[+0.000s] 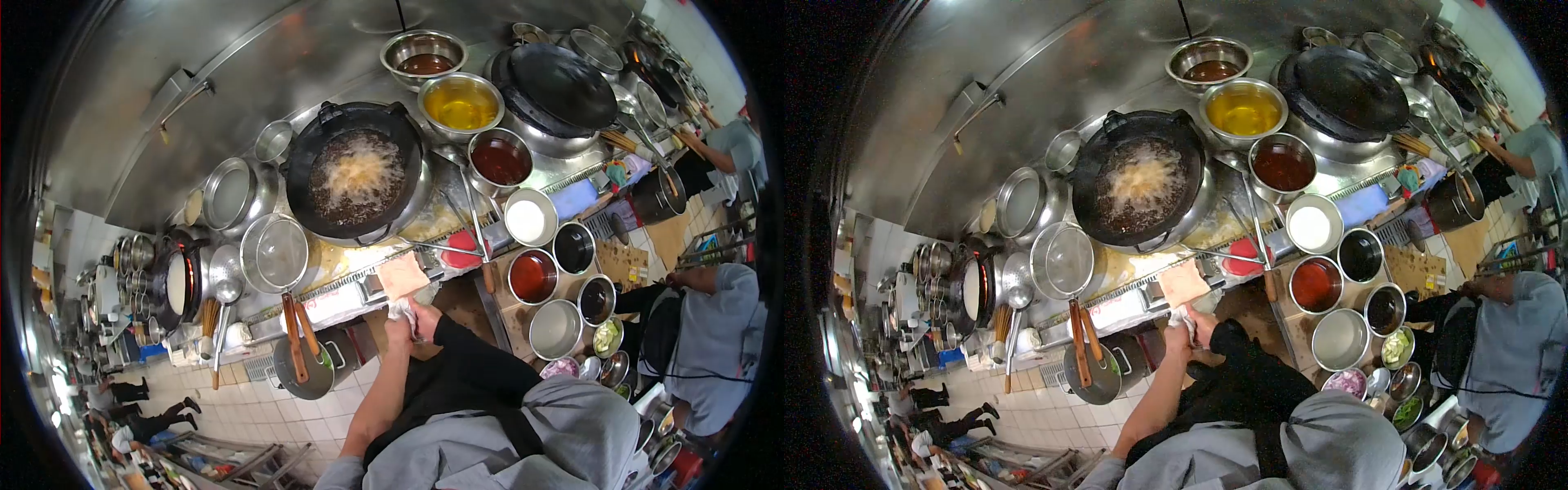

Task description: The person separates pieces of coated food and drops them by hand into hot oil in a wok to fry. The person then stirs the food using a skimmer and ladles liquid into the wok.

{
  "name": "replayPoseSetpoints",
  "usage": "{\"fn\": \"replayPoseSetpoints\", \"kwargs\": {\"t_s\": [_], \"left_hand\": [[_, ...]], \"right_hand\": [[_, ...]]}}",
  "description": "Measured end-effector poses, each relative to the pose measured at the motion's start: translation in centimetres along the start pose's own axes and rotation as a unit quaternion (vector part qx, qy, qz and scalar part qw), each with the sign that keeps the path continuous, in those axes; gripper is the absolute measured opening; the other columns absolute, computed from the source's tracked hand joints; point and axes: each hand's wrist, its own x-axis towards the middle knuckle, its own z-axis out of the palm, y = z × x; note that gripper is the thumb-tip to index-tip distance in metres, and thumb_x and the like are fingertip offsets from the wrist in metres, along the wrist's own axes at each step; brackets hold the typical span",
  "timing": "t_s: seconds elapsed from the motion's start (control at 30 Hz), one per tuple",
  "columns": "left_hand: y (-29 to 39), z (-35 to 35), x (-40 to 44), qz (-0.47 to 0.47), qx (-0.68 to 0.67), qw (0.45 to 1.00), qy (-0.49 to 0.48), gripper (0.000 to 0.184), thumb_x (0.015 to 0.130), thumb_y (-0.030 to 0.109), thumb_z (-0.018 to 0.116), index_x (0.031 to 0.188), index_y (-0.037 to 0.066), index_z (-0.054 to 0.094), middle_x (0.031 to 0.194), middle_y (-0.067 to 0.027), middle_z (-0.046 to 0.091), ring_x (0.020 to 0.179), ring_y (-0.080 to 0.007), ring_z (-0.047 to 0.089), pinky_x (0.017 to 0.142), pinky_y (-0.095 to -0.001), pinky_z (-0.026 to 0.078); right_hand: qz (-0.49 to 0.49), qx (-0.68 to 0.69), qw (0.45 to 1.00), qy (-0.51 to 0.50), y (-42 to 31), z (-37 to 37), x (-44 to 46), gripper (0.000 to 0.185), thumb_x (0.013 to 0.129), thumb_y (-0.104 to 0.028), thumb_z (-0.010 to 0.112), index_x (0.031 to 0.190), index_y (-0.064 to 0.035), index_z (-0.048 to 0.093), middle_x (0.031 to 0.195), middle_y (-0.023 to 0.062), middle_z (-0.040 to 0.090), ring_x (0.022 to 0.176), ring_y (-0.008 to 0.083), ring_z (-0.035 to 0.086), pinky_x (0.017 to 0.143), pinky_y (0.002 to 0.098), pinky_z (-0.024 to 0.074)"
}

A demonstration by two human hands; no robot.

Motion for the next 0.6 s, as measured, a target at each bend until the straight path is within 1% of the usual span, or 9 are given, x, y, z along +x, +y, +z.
{"fn": "replayPoseSetpoints", "kwargs": {"t_s": [0.1, 0.17, 0.2, 0.23, 0.27, 0.33, 0.43, 0.53, 0.6], "left_hand": [[1.0, -1.5, -0.2, -0.032, -0.077, 0.994, -0.073, 0.037, 0.096, 0.022, 0.066, 0.122, -0.003, 0.062, 0.106, -0.0106, 0.07, 0.091, -0.0224, 0.069, 0.072, -0.0386, 0.057], [3.9, -1.0, -1.8, -0.192, -0.048, 0.96, -0.196, 0.038, 0.096, 0.025, 0.065, 0.124, -0.001, 0.062, 0.107, -0.0102, 0.07, 0.096, -0.0241, 0.068, 0.075, -0.0416, 0.057], [4.5, -1.0, -2.5, -0.271, -0.032, 0.928, -0.253, 0.039, 0.096, 0.027, 0.064, 0.125, 0.001, 0.062, 0.108, -0.0101, 0.07, 0.099, -0.0249, 0.068, 0.077, -0.0432, 0.056], [3.0, -0.8, -1.3, -0.263, 0.021, 0.938, -0.226, 0.039, 0.096, 0.028, 0.064, 0.125, 0.002, 0.063, 0.111, -0.011, 0.069, 0.1, -0.0256, 0.067, 0.082, -0.0438, 0.055], [1.8, -0.1, 0.1, -0.25, 0.073, 0.945, -0.199, 0.038, 0.096, 0.03, 0.064, 0.125, 0.003, 0.064, 0.114, -0.012, 0.068, 0.101, -0.0263, 0.067, 0.087, -0.0445, 0.053], [1.4, 0.4, 0.1, -0.165, 0.022, 0.975, -0.146, 0.04, 0.097, 0.03, 0.063, 0.123, 0.0, 0.064, 0.116, -0.0121, 0.067, 0.102, -0.0266, 0.066, 0.088, -0.0417, 0.053], [1.1, -0.2, 0.9, -0.116, -0.026, 0.987, -0.104, 0.045, 0.097, 0.034, 0.062, 0.122, -0.003, 0.063, 0.113, -0.0113, 0.068, 0.098, -0.026, 0.067, 0.086, -0.0399, 0.053], [3.0, -0.5, 0.4, -0.107, 0.061, 0.988, -0.097, 0.053, 0.098, 0.044, 0.059, 0.118, -0.005, 0.064, 0.107, -0.012, 0.069, 0.097, -0.0248, 0.066, 0.086, -0.0371, 0.052], [2.8, -1.8, 2.7, -0.064, 0.033, 0.995, -0.07, 0.068, 0.099, 0.056, 0.051, 0.117, -0.009, 0.06, 0.112, -0.0189, 0.067, 0.107, -0.0296, 0.062, 0.099, -0.0416, 0.048]], "right_hand": [[-0.083, -0.26, 0.956, -0.11, 2.0, -7.2, 3.9, 0.023, 0.098, -0.031, 0.059, 0.108, -0.011, 0.066, 0.105, 0.0029, 0.066, 0.098, 0.0208, 0.061, 0.088, 0.0366, 0.0508], [-0.144, -0.446, 0.85, -0.241, 2.3, -10.6, 6.7, 0.02, 0.092, -0.022, 0.062, 0.109, -0.0113, 0.067, 0.11, 0.0028, 0.065, 0.098, 0.0206, 0.063, 0.09, 0.0363, 0.0513], [-0.159, -0.484, 0.823, -0.25, 2.7, -10.9, 6.5, 0.022, 0.091, -0.021, 0.062, 0.11, -0.0106, 0.067, 0.111, 0.0038, 0.066, 0.098, 0.0214, 0.063, 0.09, 0.0368, 0.0515], [-0.176, -0.521, 0.795, -0.257, 2.7, -10.5, 5.8, 0.023, 0.09, -0.02, 0.063, 0.111, -0.0098, 0.067, 0.112, 0.0048, 0.066, 0.098, 0.0222, 0.064, 0.09, 0.0373, 0.0517], [-0.184, -0.516, 0.808, -0.214, 2.7, -9.9, 5.3, 0.025, 0.091, -0.022, 0.062, 0.112, -0.0083, 0.066, 0.113, 0.0069, 0.066, 0.098, 0.024, 0.064, 0.09, 0.0384, 0.0518], [-0.199, -0.5, 0.833, -0.128, 2.7, -6.0, 2.6, 0.031, 0.092, -0.026, 0.061, 0.114, -0.0052, 0.065, 0.113, 0.0111, 0.067, 0.099, 0.0274, 0.065, 0.089, 0.0406, 0.0521], [-0.215, -0.466, 0.858, 0.002, 3.2, -1.7, -0.2, 0.04, 0.094, -0.033, 0.06, 0.117, -0.0005, 0.063, 0.113, 0.0174, 0.069, 0.099, 0.0326, 0.067, 0.089, 0.0439, 0.0525], [-0.176, -0.462, 0.866, 0.074, 2.4, -2.1, -0.6, 0.04, 0.094, -0.033, 0.06, 0.118, -0.0006, 0.063, 0.113, 0.0177, 0.069, 0.1, 0.033, 0.067, 0.088, 0.044, 0.0525], [-0.161, -0.454, 0.872, 0.086, 2.1, -2.5, 0.2, 0.04, 0.094, -0.033, 0.06, 0.118, -0.0006, 0.063, 0.113, 0.0178, 0.069, 0.1, 0.0332, 0.067, 0.088, 0.0441, 0.0525]]}}
